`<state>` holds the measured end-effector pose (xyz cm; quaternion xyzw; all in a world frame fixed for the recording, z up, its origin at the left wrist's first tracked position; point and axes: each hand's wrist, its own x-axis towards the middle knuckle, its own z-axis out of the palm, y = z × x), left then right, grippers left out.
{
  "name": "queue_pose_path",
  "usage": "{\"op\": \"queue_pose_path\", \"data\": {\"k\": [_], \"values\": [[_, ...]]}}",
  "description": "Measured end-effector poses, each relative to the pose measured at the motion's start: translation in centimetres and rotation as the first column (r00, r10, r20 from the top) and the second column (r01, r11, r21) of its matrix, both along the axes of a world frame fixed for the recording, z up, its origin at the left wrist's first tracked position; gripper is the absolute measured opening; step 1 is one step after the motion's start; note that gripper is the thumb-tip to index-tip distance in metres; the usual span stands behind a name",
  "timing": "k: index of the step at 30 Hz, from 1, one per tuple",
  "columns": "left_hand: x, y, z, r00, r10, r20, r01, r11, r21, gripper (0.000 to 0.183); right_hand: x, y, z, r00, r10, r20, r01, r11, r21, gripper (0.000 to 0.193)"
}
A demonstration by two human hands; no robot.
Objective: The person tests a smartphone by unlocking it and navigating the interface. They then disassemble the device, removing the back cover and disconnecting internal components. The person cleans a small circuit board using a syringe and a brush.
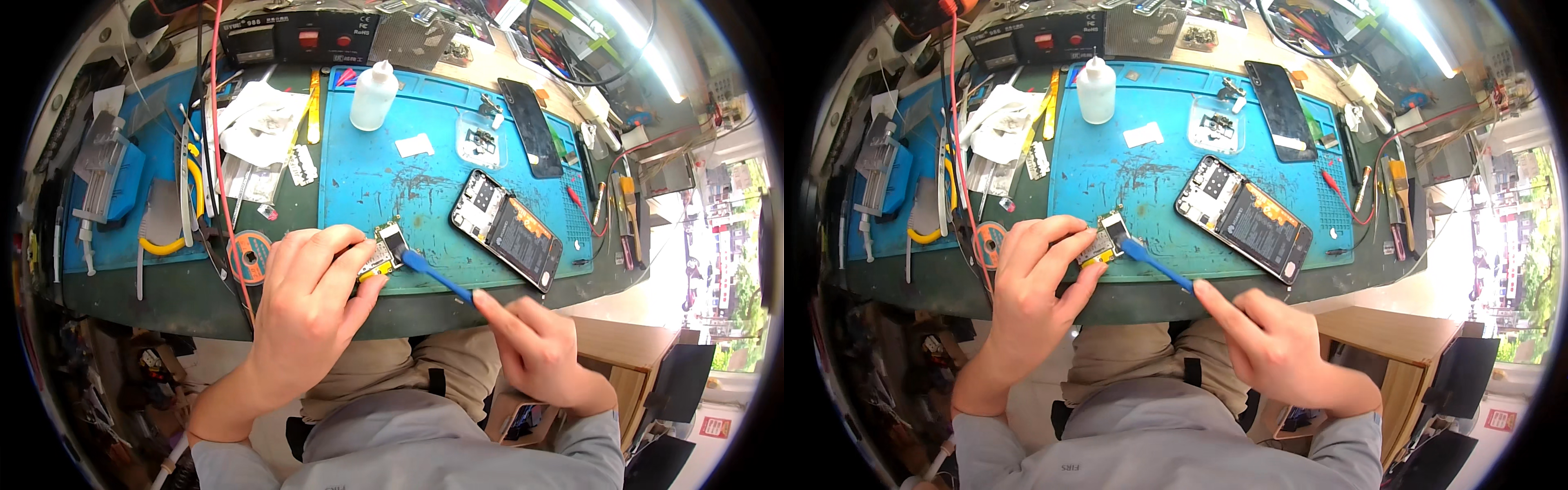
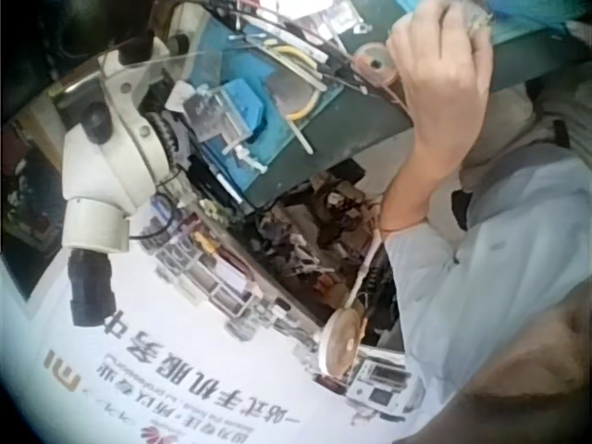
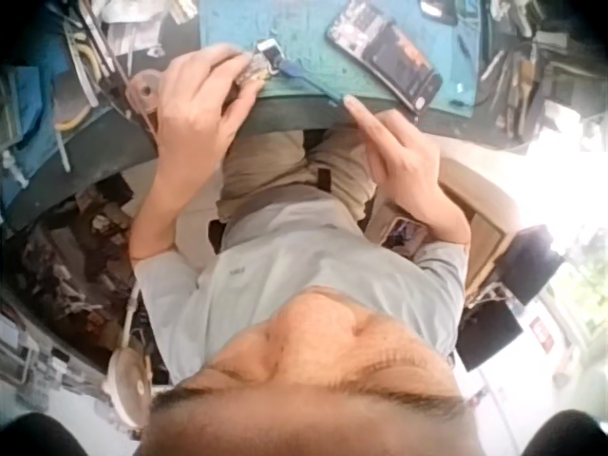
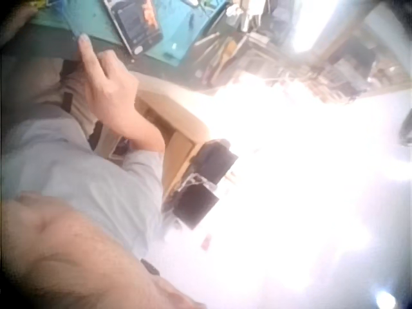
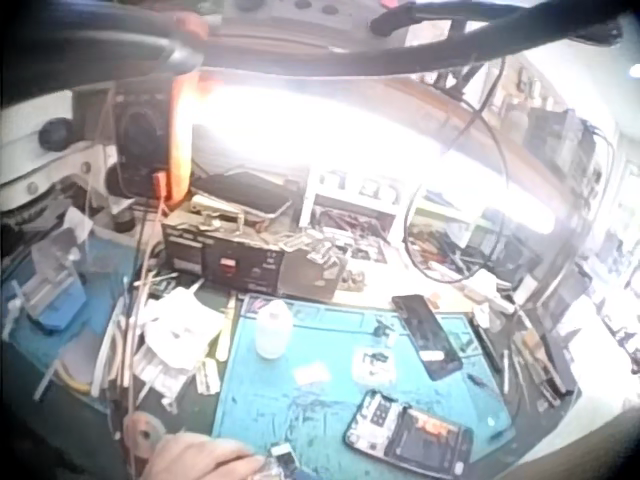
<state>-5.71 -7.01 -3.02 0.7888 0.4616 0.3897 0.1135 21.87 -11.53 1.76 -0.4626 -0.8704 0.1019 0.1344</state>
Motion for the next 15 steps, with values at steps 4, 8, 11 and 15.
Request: {"op": "queue_pose_path", "data": {"k": [4,8,11,15], "values": [[0.2,0.0,0.2,1.0,-0.006,-0.007,0.006,1.0,0.005,0.034,-0.8,1.0,-0.4,1.0,-0.006,-0.004,0.006,0.997,0.081,0.069],[0.0,0.0,0.1,1.0,-0.002,-0.001,0.002,1.0,0.003,0.034,-0.4,0.4,-0.5,0.999,-0.026,-0.04,0.025,1.0,-0.018,0.067],[0.2,-0.1,0.2,1.0,-0.003,0.001,0.003,1.0,-0.001,0.035,-0.2,-0.8,-0.6,0.998,-0.039,-0.039,0.038,0.999,-0.019,0.064],[0.1,0.0,0.1,1.0,0.003,0.008,-0.003,1.0,0.01,0.035,-1.6,0.3,-1.3,0.997,-0.057,-0.06,0.058,0.998,0.021,0.062]]}}
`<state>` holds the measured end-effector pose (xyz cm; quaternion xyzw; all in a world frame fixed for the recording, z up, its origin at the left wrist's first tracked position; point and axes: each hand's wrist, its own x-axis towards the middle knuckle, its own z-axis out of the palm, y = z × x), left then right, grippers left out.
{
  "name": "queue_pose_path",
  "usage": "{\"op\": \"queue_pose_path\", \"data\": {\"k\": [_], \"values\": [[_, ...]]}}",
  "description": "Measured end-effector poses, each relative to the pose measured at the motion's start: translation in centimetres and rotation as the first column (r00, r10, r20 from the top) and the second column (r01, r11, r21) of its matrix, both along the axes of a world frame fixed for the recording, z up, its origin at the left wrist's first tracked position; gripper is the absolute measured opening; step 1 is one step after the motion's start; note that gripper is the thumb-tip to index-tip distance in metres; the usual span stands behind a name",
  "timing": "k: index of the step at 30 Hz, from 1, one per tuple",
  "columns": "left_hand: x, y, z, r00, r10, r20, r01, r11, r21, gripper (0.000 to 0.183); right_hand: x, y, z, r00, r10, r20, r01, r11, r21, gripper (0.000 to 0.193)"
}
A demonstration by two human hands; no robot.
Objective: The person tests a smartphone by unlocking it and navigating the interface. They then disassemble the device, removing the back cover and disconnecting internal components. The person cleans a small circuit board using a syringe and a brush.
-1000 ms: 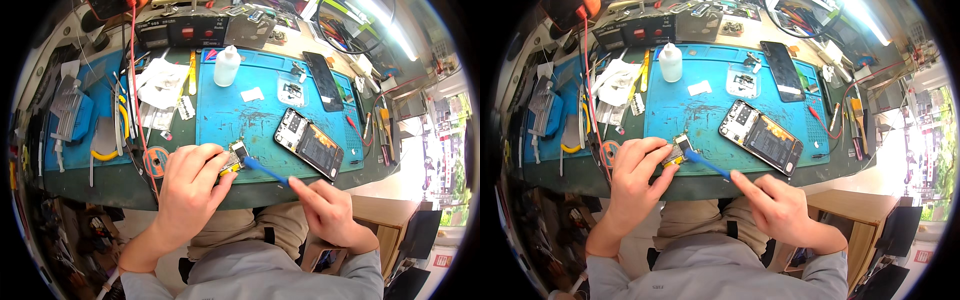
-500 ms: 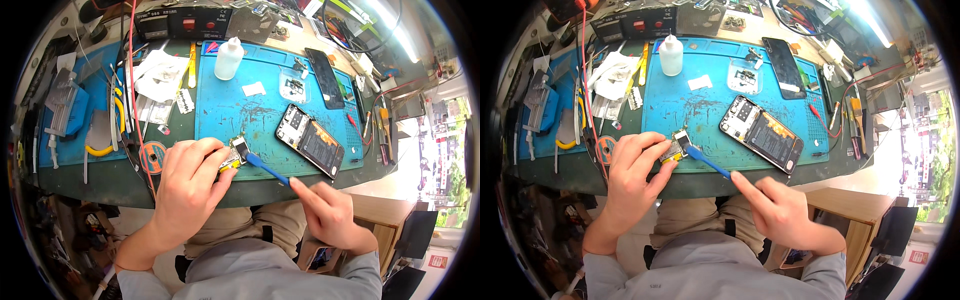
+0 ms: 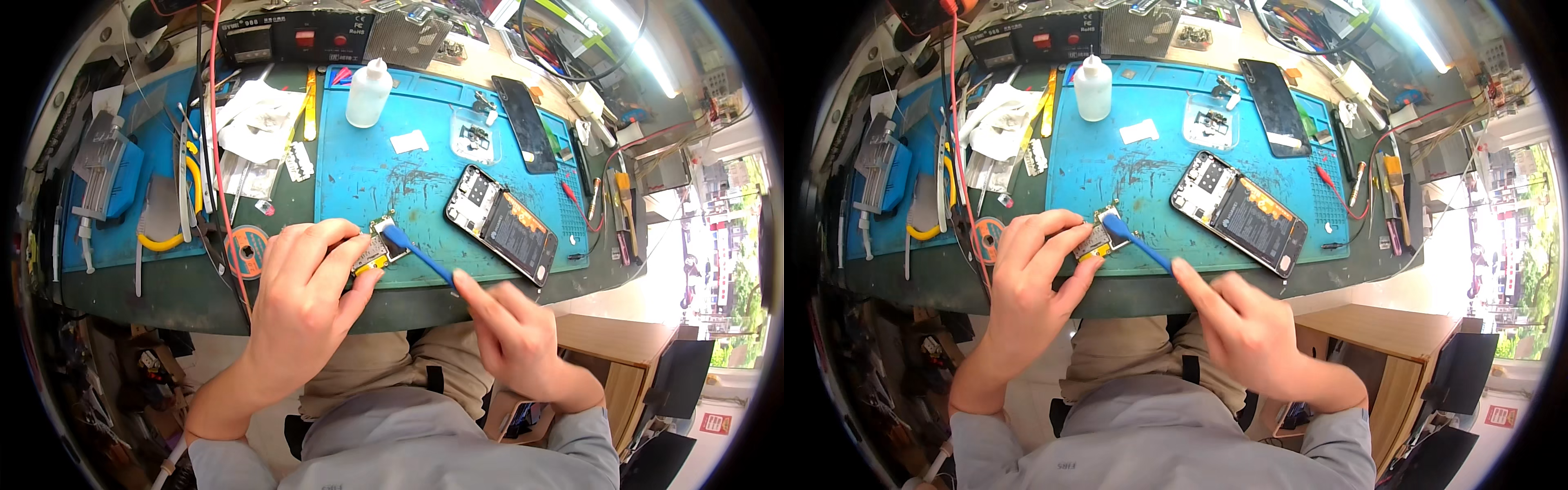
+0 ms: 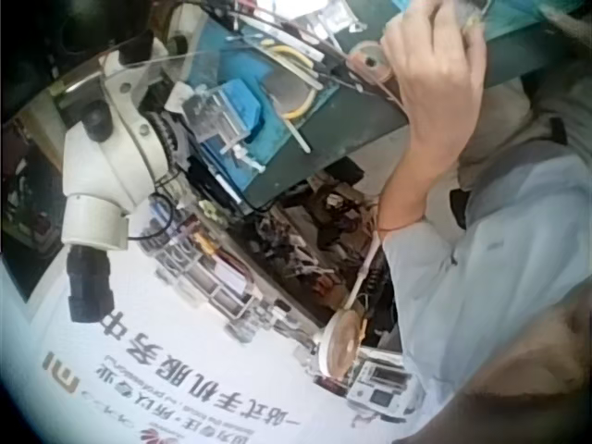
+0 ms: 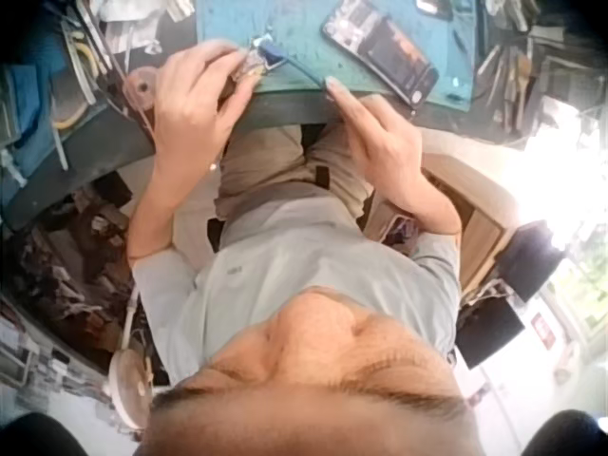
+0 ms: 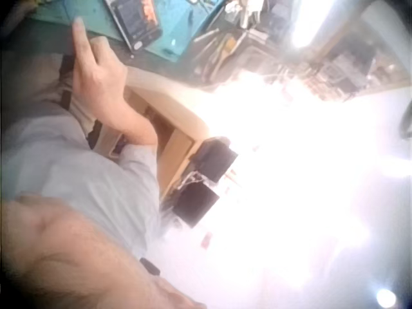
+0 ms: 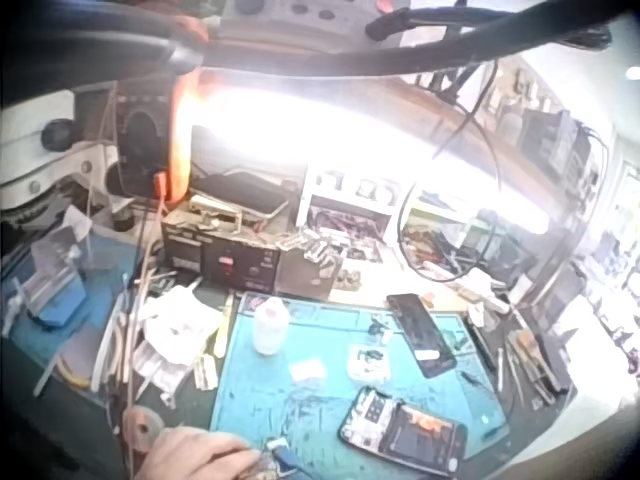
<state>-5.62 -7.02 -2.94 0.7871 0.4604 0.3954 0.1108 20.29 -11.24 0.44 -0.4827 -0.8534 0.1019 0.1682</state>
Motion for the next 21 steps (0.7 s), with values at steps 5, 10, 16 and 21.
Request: {"op": "queue_pose_path", "data": {"k": [5,10,16,21], "values": [[0.1,-0.2,0.2,1.0,0.006,0.003,-0.006,0.999,-0.033,0.035,0.1,-1.2,0.3,1.0,-0.028,-0.011,0.028,1.0,0.002,0.062],[0.0,0.0,0.0,1.0,-0.003,0.029,0.003,1.0,-0.009,0.033,0.0,-2.8,0.1,0.999,-0.03,0.039,0.029,0.999,0.033,0.066],[0.0,-0.2,0.1,1.0,0.012,0.029,-0.011,0.999,-0.039,0.035,-1.6,-1.8,-0.4,0.998,-0.055,0.041,0.051,0.995,0.086,0.068],[0.0,-0.2,0.0,0.999,-0.004,0.042,0.005,1.0,-0.03,0.034,-1.2,-2.5,0.2,0.997,-0.059,0.05,0.055,0.996,0.074,0.066]]}}
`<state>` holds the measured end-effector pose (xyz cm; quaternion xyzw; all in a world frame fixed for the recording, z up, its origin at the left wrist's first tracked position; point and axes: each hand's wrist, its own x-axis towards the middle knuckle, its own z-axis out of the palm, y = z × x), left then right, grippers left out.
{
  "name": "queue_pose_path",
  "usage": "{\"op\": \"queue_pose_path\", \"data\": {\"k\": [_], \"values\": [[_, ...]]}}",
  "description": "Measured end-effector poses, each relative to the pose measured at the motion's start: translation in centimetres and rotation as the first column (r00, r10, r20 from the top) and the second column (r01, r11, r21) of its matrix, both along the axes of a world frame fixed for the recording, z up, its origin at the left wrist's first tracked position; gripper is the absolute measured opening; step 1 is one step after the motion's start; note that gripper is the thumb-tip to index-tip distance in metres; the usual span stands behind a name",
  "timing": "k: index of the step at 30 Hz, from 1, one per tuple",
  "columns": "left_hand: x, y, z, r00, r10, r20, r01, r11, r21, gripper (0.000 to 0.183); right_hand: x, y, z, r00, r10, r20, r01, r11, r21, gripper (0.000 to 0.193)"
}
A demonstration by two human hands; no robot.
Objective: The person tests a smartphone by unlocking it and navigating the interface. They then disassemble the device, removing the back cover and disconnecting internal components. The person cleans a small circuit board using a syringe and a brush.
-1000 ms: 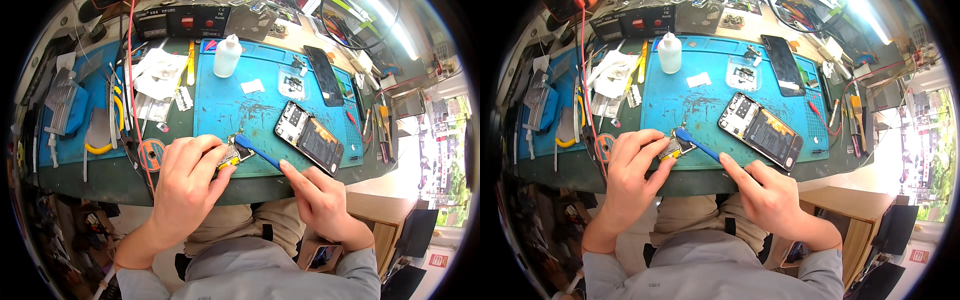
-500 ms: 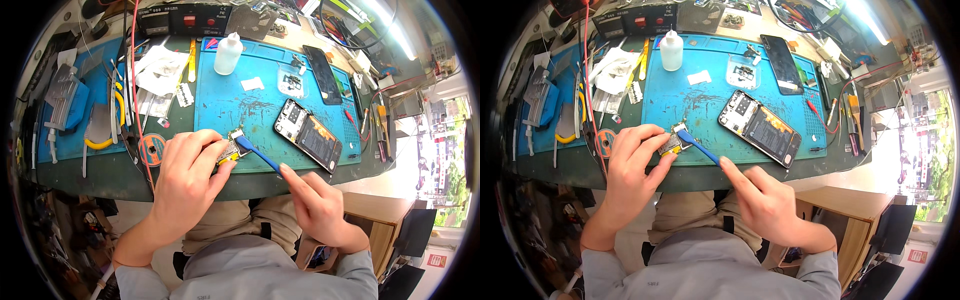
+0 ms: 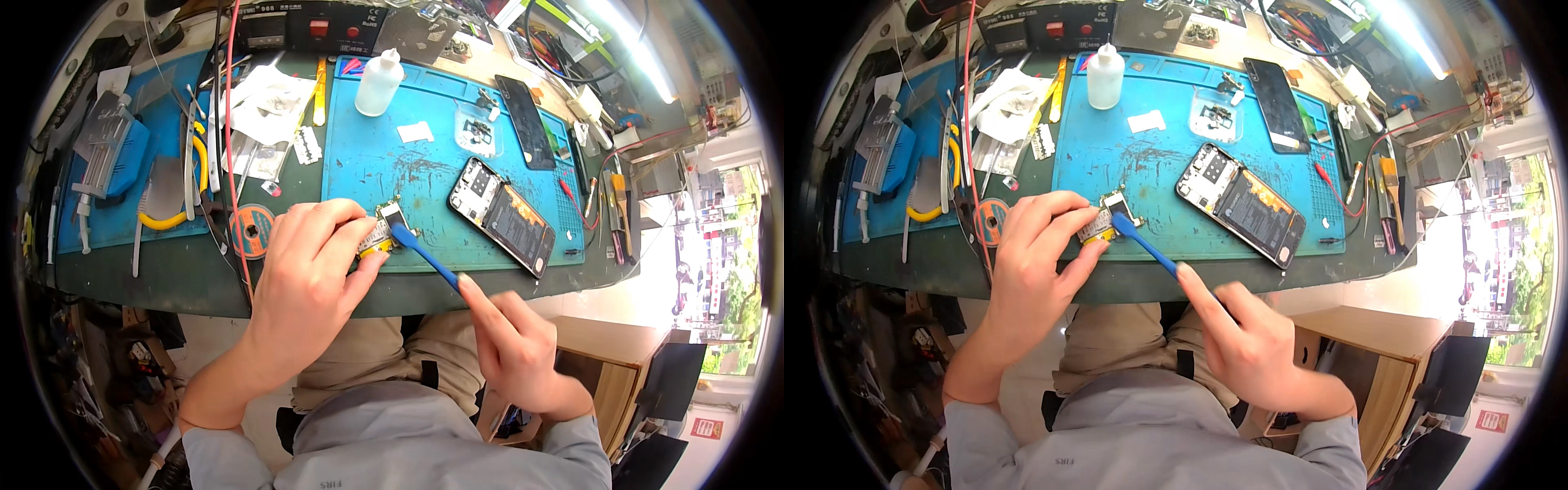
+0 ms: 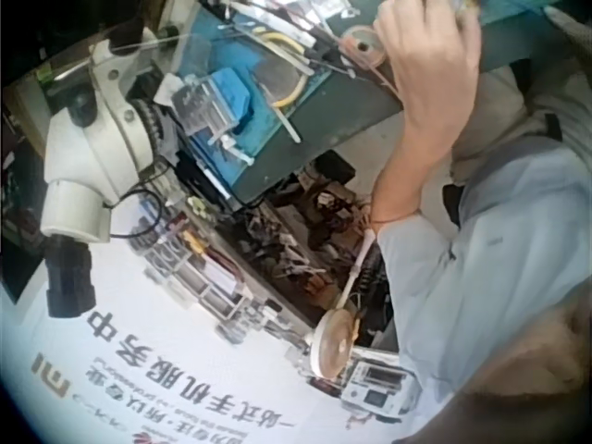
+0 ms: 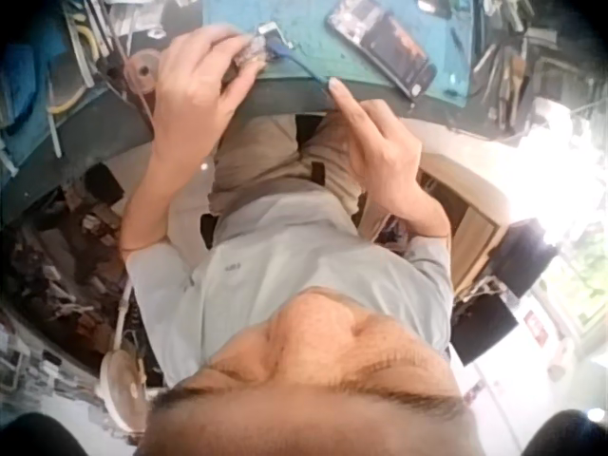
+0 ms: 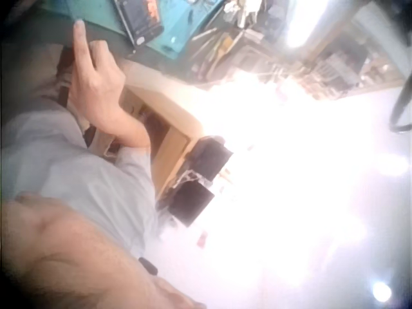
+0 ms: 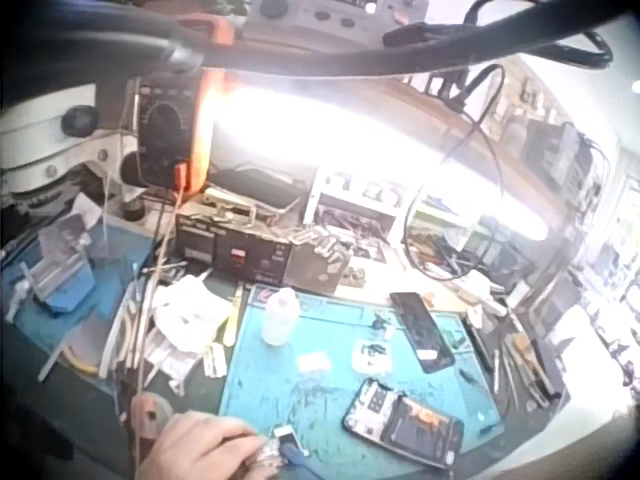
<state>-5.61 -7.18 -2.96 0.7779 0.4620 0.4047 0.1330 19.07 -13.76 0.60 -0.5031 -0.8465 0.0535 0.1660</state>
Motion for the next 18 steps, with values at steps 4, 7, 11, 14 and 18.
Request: {"op": "queue_pose_path", "data": {"k": [4,7,11,14,18], "values": [[-0.2,0.0,-0.1,1.0,0.009,0.002,-0.009,1.0,0.005,0.032,1.5,0.7,0.4,0.999,-0.016,-0.028,0.015,0.999,-0.039,0.065],[-0.2,0.0,-0.1,1.0,0.007,0.004,-0.007,1.0,0.023,0.03,1.8,0.7,0.6,1.0,0.006,-0.016,-0.007,0.999,-0.045,0.065],[-0.1,0.0,-0.1,1.0,0.001,0.007,-0.002,1.0,0.026,0.031,1.1,0.6,0.0,1.0,-0.002,-0.004,0.002,0.999,0.04,0.068],[-0.1,0.0,-0.1,1.0,0.001,0.014,-0.001,1.0,0.022,0.031,1.1,0.2,-0.1,0.999,0.032,0.028,-0.035,0.996,0.082,0.069],[-0.1,0.0,0.1,1.0,-0.009,-0.002,0.009,1.0,0.019,0.03,1.1,-0.1,0.2,0.998,0.043,0.041,-0.044,0.999,0.01,0.069]]}}
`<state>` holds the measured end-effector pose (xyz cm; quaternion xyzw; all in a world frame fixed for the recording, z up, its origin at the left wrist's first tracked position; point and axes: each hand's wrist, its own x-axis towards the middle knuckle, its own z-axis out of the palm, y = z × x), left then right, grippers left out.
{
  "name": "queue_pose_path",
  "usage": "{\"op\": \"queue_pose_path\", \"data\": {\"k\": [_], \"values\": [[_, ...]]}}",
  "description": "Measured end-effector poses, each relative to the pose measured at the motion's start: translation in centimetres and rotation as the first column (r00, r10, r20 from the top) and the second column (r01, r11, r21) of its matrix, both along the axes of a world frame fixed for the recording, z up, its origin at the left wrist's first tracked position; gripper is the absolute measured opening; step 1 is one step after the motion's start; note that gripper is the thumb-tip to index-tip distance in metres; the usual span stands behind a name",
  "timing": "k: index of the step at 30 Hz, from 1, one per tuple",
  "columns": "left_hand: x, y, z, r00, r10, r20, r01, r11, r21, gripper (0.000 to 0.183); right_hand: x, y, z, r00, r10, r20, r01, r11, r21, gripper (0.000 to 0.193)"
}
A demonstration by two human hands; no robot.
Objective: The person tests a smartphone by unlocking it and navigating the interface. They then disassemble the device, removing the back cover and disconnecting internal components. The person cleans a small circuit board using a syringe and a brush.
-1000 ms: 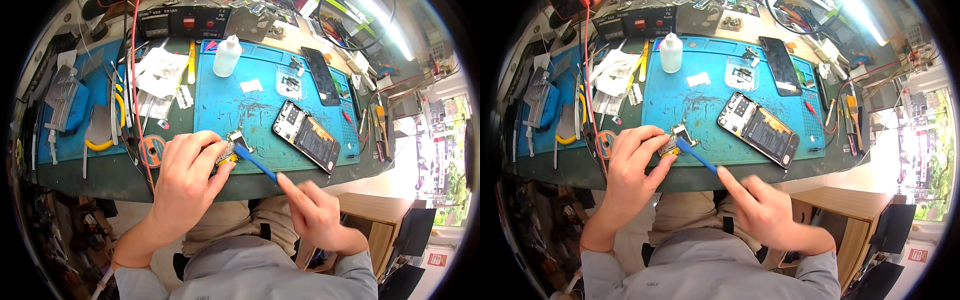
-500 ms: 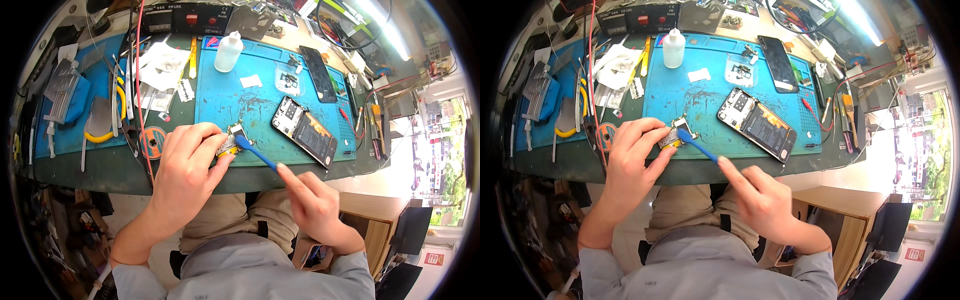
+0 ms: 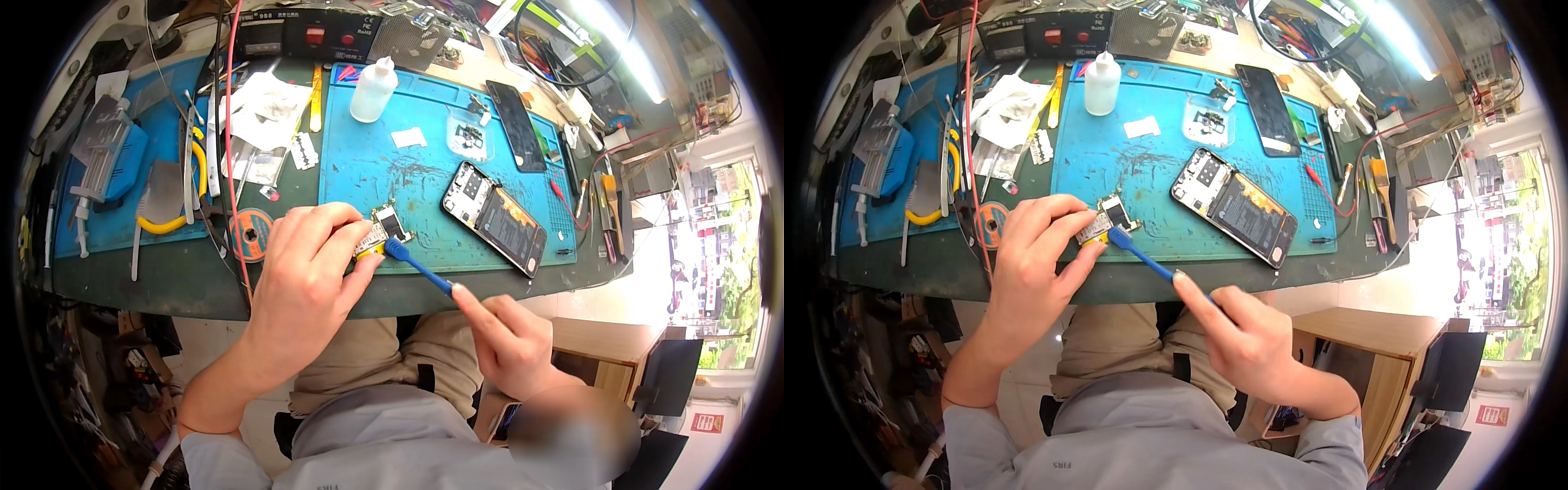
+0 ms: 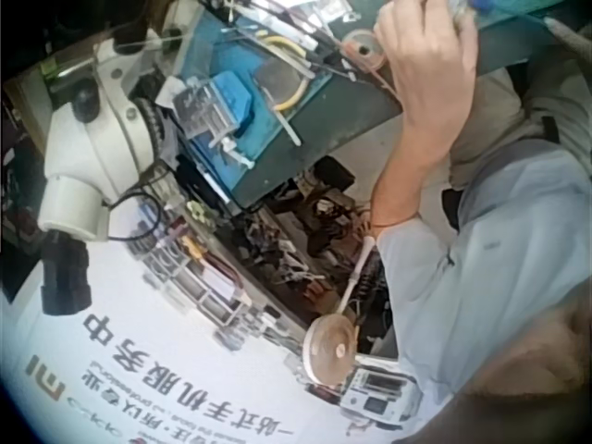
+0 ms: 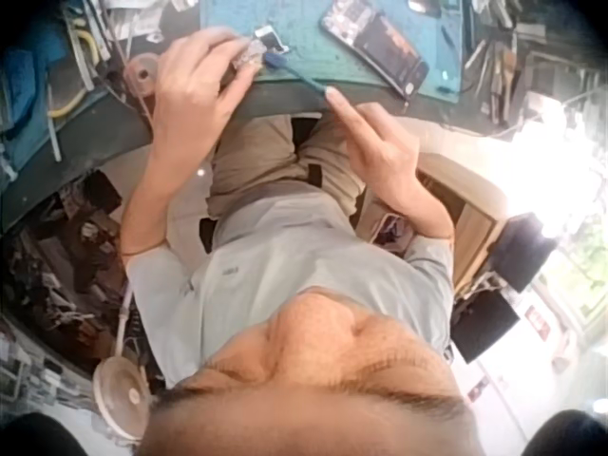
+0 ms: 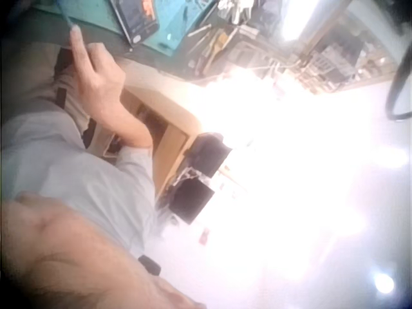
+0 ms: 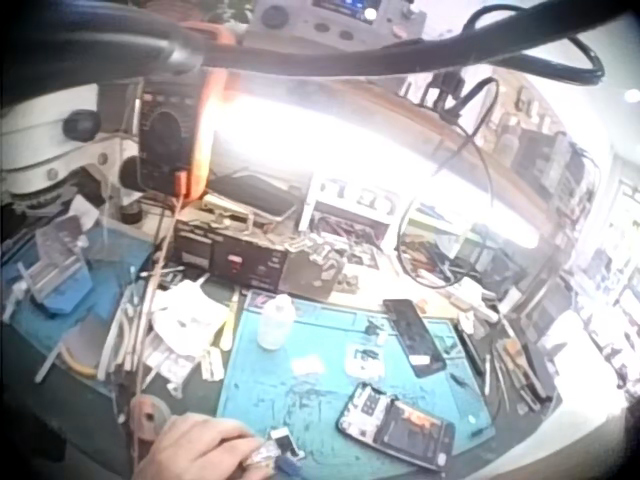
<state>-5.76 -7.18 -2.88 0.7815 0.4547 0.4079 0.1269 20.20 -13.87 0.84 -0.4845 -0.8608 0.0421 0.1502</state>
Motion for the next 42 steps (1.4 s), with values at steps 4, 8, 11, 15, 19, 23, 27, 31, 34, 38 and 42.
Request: {"op": "queue_pose_path", "data": {"k": [4,8,11,15,19,23,27,31,34,38,42], "values": [[0.0,0.0,-0.2,1.0,0.008,0.003,-0.008,1.0,-0.007,0.031,0.5,0.8,-0.1,0.998,-0.035,-0.049,0.037,0.998,0.044,0.067],[-0.1,0.0,-0.1,1.0,0.006,0.005,-0.006,1.0,-0.006,0.033,0.4,0.7,0.8,0.998,-0.046,-0.052,0.049,0.996,0.071,0.065],[-0.1,0.0,-0.1,1.0,0.005,0.017,-0.005,1.0,0.0,0.033,0.4,0.5,0.5,0.999,-0.029,-0.028,0.031,0.996,0.087,0.065],[-0.1,-0.1,-0.2,1.0,0.018,0.016,-0.017,1.0,-0.016,0.034,0.7,1.3,0.6,0.999,-0.038,-0.033,0.042,0.991,0.131,0.065],[0.0,0.0,-0.2,1.0,0.006,0.021,-0.006,1.0,-0.007,0.034,1.2,2.3,0.7,0.998,-0.057,-0.03,0.061,0.987,0.149,0.063],[0.0,-0.1,-0.2,1.0,0.009,0.015,-0.009,1.0,-0.007,0.034,0.3,2.0,0.3,1.0,-0.007,-0.026,0.011,0.992,0.129,0.064],[-0.1,-0.1,-0.1,1.0,0.007,0.008,-0.007,1.0,-0.012,0.034,-0.4,1.2,0.1,1.0,-0.023,0.005,0.023,0.999,0.047,0.066],[0.0,-0.2,-0.3,1.0,0.009,0.02,-0.009,1.0,-0.005,0.033,-0.7,0.3,1.2,0.997,-0.052,0.054,0.048,0.996,0.08,0.069],[-0.1,-0.2,-0.3,1.0,0.011,0.012,-0.011,1.0,-0.008,0.033,-1.8,1.6,1.5,0.994,-0.054,0.099,0.043,0.993,0.107,0.069],[-0.1,-0.2,-0.3,0.999,0.01,0.038,-0.01,1.0,0.003,0.033,-1.0,-0.9,3.6,0.988,-0.082,0.127,0.077,0.996,0.041,0.067],[0.0,-0.3,-0.2,0.999,0.025,0.032,-0.024,1.0,-0.008,0.033,-2.3,1.3,3.1,0.982,-0.073,0.175,0.052,0.991,0.12,0.066]]}}
